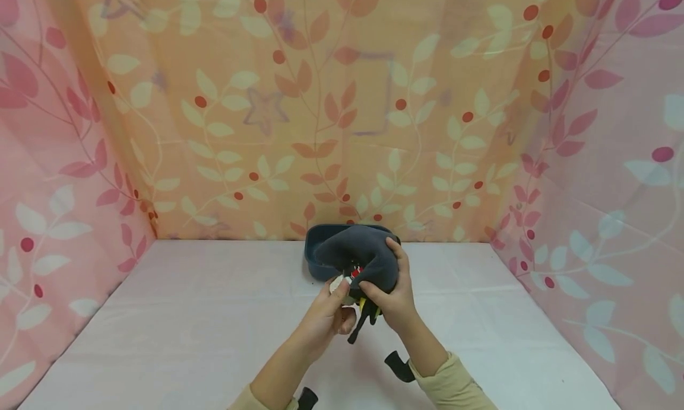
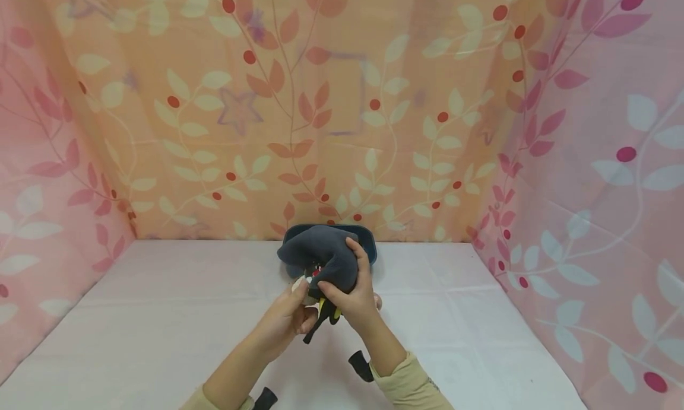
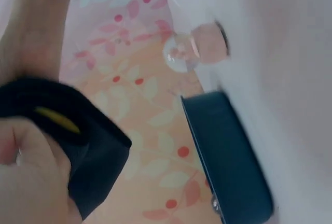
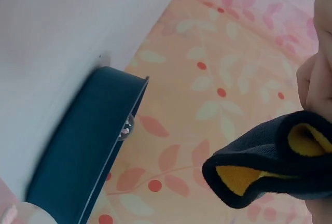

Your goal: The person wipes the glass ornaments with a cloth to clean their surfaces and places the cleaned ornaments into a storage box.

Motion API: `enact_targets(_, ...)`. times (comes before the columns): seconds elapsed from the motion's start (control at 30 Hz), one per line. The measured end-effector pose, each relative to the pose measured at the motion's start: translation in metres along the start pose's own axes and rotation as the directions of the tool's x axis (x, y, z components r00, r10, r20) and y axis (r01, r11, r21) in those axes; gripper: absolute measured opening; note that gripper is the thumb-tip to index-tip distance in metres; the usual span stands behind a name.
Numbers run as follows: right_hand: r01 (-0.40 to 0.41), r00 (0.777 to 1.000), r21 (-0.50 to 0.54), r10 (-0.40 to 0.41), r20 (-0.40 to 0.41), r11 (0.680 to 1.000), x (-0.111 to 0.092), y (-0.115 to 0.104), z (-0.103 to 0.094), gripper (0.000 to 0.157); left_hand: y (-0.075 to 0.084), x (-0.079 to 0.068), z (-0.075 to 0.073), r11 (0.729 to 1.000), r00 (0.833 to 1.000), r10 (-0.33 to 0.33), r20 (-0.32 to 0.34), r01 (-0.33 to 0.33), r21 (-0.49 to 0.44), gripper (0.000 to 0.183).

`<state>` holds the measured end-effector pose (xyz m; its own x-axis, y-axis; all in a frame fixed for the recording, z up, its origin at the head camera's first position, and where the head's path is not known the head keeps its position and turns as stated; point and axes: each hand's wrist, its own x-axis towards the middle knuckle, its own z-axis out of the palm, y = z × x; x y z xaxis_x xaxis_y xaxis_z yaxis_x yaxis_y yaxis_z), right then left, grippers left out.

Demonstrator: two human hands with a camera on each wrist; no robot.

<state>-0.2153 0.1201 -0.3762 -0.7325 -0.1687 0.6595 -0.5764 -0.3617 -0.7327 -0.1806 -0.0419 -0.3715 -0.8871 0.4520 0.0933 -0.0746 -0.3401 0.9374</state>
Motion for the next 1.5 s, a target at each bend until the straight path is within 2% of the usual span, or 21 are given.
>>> enact_targets(0.07, 0.018, 1.0, -0.012, -0.019, -0.01, 1.0, 0.001, -0.001, 0.001, 0.07, -0.002, 0.001, 0.001, 1.0, 0.999, 0.027, -0.023, -0.027, -0.004, 0.047)
enact_targets(0.17, 0.048, 0.999, -0.023, -0.049, -0.015, 0.999, 0.003, -0.003, 0.001, 0.068, -0.001, 0.001, 0.002, 1.0, 0.999, 0.024, -0.026, -0.024, -0.009, 0.052)
enact_targets(0.3, 0.068, 0.998, -0.016, -0.069, -0.012, 0.998, 0.005, -0.004, 0.0, 0.065, 0.001, 0.001, -0.001, 0.998, 0.999, -0.032, 0.033, 0.034, -0.055, 0.061)
enact_targets(0.53, 0.077, 0.997, -0.01, -0.077, -0.025, 0.997, 0.003, -0.001, -0.003, 0.061, 0.001, 0.0, -0.004, 0.974, 0.989, -0.084, 0.121, 0.107, -0.199, 0.053)
enact_targets(0.67, 0.059, 0.996, 0.02, -0.057, -0.073, 0.998, 0.003, 0.001, -0.003, 0.06, 0.002, -0.001, -0.005, 0.95, 0.983, -0.105, 0.153, 0.145, -0.278, 0.049)
enact_targets(0.87, -0.025, 0.994, 0.074, 0.033, -0.102, 0.997, 0.002, 0.003, -0.004, 0.06, 0.004, -0.004, -0.007, 0.929, 0.97, -0.138, 0.199, 0.197, -0.315, 0.051)
enact_targets(0.97, -0.084, 0.99, 0.084, 0.093, -0.107, 0.993, 0.001, 0.003, -0.005, 0.058, 0.005, -0.005, -0.009, 0.931, 0.97, -0.152, 0.191, 0.206, -0.302, 0.053)
enact_targets(1.03, -0.087, 0.99, 0.114, 0.099, -0.103, 0.99, 0.001, 0.001, -0.006, 0.057, 0.006, -0.005, -0.009, 0.94, 0.972, -0.151, 0.18, 0.197, -0.277, 0.054)
enact_targets(1.17, 0.029, 0.999, 0.212, -0.025, -0.02, 0.977, 0.002, -0.003, -0.008, 0.058, 0.008, -0.005, -0.007, 0.956, 0.98, -0.142, 0.138, 0.172, -0.237, 0.053)
enact_targets(1.27, 0.089, 0.988, 0.217, -0.113, 0.102, 0.972, 0.004, -0.005, -0.007, 0.061, 0.008, -0.004, -0.005, 0.964, 0.984, -0.137, 0.116, 0.159, -0.212, 0.054)
enact_targets(1.33, 0.094, 0.976, 0.145, -0.12, 0.18, 0.985, 0.004, -0.005, -0.006, 0.064, 0.008, -0.004, -0.004, 0.971, 0.985, -0.135, 0.109, 0.153, -0.184, 0.055)
enact_targets(1.4, 0.092, 0.97, 0.048, -0.1, 0.222, 0.995, 0.003, -0.004, -0.005, 0.066, 0.007, -0.004, -0.004, 0.978, 0.986, -0.134, 0.104, 0.148, -0.149, 0.056)
enact_targets(1.5, 0.099, 0.976, -0.092, -0.079, 0.201, 0.991, -0.001, -0.002, -0.003, 0.066, 0.005, -0.004, -0.005, 0.985, 0.986, -0.143, 0.086, 0.15, -0.089, 0.056)
